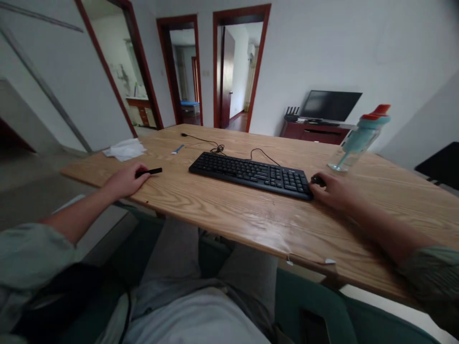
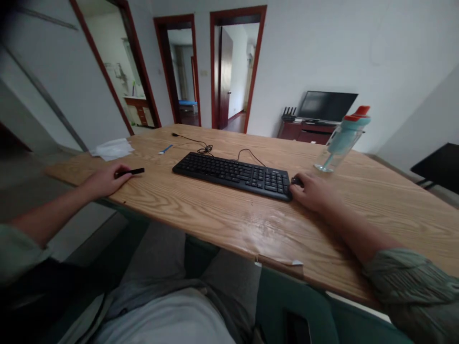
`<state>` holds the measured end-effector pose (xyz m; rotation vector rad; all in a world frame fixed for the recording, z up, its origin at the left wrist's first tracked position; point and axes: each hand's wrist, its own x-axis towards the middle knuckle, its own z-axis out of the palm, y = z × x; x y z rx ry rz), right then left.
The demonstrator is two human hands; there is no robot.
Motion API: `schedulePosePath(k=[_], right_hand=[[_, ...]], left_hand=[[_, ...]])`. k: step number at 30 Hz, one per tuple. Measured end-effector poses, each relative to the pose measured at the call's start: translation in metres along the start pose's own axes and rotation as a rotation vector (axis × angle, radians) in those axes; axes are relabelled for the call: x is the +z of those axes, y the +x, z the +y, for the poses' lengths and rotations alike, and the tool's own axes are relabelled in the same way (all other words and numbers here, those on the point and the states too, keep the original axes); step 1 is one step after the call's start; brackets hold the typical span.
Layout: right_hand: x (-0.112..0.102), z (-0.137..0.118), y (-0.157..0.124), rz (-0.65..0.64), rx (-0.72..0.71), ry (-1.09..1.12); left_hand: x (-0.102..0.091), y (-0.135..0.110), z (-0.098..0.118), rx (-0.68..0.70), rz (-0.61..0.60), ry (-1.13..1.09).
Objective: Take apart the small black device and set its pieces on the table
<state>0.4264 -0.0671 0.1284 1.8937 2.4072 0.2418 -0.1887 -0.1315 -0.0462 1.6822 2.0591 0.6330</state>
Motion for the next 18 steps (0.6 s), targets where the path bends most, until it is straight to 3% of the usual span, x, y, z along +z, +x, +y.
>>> schedulePosePath(k=[5,10,18], right_hand=[[0.011,-0.01,0.011,0.044,0.005,-0.082],[0.011,-0.01,0.011,-0.007,0.073,-0.077],[0.002,-0.011,0.005,0.069,0.114,0.003]], left_hand=[[0.007,0.001,-0.007,-0.031,0.069,0.023],[0.008,0.001,-0.011,-0.023,0.054,0.002],[0.007,0.001,-0.008,-0.07,0.069,0.023]])
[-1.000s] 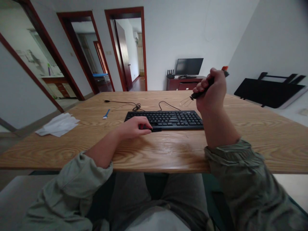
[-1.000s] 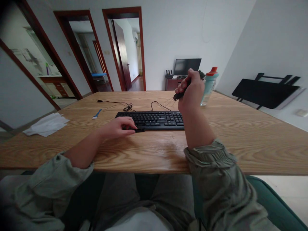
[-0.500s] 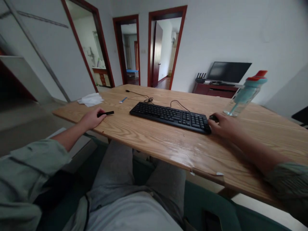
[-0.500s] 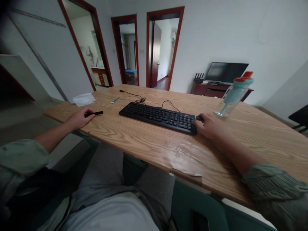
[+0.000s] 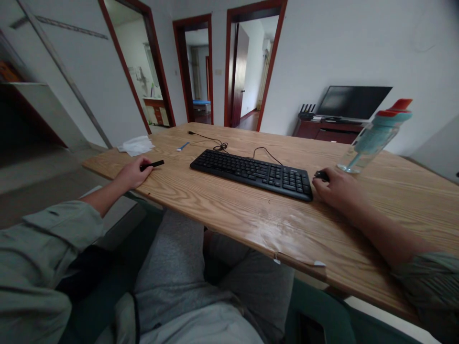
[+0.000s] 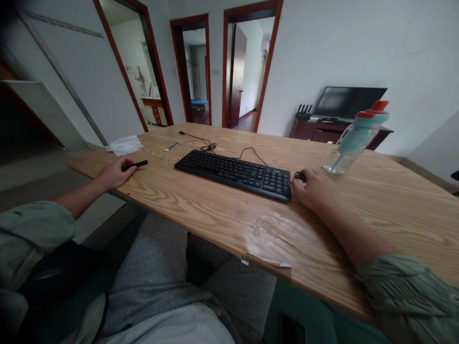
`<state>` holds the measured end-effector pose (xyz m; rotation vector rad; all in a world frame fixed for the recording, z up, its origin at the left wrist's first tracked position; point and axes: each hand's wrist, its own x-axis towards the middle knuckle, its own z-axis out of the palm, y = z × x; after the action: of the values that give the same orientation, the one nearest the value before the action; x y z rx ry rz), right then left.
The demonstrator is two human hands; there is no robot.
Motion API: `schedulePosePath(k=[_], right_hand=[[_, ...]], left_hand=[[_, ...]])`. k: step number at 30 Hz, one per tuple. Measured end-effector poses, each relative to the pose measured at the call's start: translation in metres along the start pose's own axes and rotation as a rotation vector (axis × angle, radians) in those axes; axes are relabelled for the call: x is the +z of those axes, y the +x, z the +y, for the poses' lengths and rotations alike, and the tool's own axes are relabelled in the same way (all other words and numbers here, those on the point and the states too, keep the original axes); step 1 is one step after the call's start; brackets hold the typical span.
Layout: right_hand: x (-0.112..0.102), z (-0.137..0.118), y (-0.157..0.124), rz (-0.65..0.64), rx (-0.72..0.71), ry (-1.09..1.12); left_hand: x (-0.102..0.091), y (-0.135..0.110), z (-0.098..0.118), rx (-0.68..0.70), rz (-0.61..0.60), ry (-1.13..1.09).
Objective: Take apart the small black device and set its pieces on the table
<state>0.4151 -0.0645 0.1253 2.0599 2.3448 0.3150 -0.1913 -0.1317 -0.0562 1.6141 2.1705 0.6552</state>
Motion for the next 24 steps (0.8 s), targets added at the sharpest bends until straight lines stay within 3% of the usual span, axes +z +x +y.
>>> schedulePosePath(k=[7,12,24], right_hand=[[0.003,-0.001,-0.004,0.006,0.043,0.009],[0.01,0.007,-0.005,0.0,0.076,-0.041],[0.012,0.027,-0.006,-0.128,0.122,-0.066]], left_hand=[[0.002,0.002,-0.005,-0.006,0.041,-0.012],[-0.002,-0.001,0.004,0.016,0.035,-0.029],[-0.005,-0.004,0.003,-0.092,-0.079,0.092]])
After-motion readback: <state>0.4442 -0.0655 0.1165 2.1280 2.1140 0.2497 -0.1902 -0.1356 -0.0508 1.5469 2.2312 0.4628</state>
